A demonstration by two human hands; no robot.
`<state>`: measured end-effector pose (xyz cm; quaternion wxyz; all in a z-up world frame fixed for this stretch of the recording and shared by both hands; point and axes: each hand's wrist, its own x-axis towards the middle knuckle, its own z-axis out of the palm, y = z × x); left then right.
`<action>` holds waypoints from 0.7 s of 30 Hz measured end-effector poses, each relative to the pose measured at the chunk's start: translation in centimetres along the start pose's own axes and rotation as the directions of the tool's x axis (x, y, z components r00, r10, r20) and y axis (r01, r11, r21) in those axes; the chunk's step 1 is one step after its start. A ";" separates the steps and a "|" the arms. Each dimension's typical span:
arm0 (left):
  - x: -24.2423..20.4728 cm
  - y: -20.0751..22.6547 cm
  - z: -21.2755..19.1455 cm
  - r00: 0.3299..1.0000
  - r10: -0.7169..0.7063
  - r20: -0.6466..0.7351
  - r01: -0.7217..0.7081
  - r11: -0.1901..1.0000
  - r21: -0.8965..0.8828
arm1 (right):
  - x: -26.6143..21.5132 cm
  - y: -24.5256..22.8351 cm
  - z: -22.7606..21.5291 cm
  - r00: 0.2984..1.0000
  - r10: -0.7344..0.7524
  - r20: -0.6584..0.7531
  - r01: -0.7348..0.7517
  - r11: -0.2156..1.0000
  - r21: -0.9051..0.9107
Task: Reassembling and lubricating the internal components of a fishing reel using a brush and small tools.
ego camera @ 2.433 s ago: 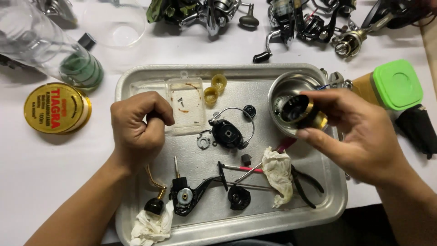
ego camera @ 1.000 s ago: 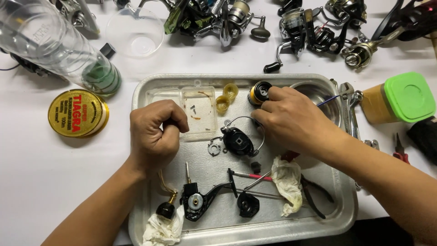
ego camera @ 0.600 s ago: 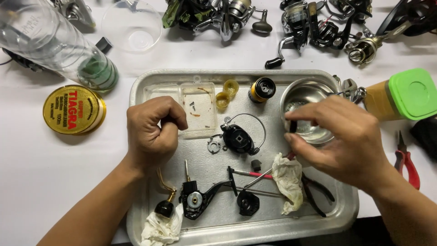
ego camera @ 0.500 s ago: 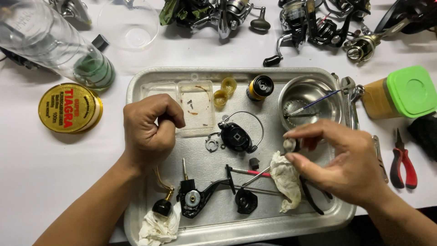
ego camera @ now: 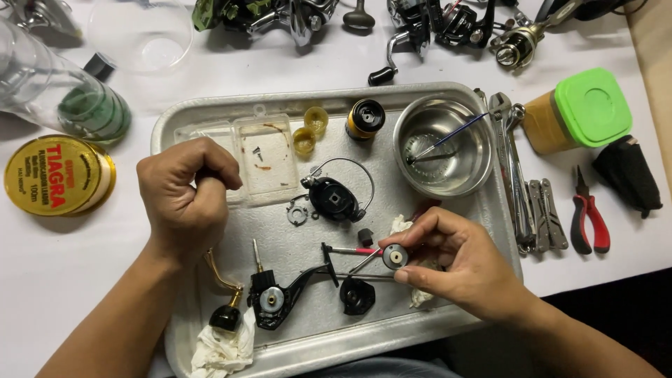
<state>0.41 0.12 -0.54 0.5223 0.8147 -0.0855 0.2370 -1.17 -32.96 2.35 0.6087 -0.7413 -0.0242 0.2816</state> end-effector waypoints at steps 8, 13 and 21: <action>0.0 0.0 0.0 1.000 0.001 0.000 -0.001 1.000 -0.016 | 0.0 0.0 -0.1 1.000 -0.016 0.001 0.016 1.000 0.000; 0.0 -0.1 0.1 1.000 -0.010 -0.001 0.010 1.000 -0.007 | 0.1 -0.7 0.1 0.975 -0.221 0.010 0.216 0.944 -0.248; 0.2 -0.1 0.1 1.000 0.022 0.017 -0.021 0.999 -0.050 | 2.0 -2.8 -0.2 0.645 -0.620 0.447 0.590 0.032 -0.807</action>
